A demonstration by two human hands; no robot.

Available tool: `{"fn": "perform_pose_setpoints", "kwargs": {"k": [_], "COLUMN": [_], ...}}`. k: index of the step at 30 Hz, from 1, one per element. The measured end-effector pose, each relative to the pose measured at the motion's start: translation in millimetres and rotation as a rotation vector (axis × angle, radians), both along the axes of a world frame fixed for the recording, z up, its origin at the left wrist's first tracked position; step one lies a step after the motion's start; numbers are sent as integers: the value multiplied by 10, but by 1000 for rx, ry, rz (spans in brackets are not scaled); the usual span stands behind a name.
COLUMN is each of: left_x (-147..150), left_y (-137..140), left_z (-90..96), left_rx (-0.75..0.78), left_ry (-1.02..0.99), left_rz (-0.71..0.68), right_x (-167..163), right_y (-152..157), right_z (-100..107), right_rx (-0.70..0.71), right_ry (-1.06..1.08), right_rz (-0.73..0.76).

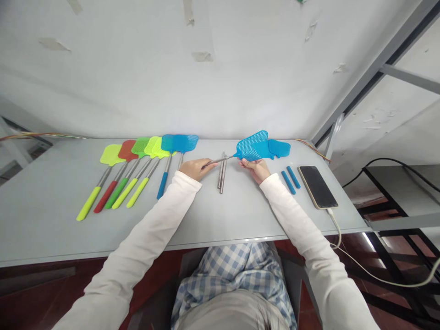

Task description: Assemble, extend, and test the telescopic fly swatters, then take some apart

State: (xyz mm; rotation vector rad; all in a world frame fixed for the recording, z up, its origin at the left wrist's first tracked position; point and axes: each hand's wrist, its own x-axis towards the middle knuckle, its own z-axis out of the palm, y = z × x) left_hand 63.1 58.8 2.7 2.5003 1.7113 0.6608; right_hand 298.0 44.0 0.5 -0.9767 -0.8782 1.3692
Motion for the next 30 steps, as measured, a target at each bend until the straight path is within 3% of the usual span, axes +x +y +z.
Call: {"fn": "perform_pose_setpoints", "kwargs": {"k": [5,9,12,17,25,30], "left_x": [-28,-53,-36,40,77,115], "left_y": [-41,-26,-24,-41,-17,-94], "left_z": [81,95,81,44,18,101], "left_rx": [42,50,40,-15,-41,-48], "left_ry": [-16,-25,27,71,195,188], "left_rz": [32,49,36,-18,-66,-35], "right_x": [72,237,332,314,240,252], "right_y": [34,123,143,98,70,47], "right_z": [70,135,156,136,137,203], "right_rx": [37,135,232,317,319,333], "right_ry": [1,14,-160,-360,-360,-342], "right_rz": [16,-260,-380,-396,-394,-357]}}
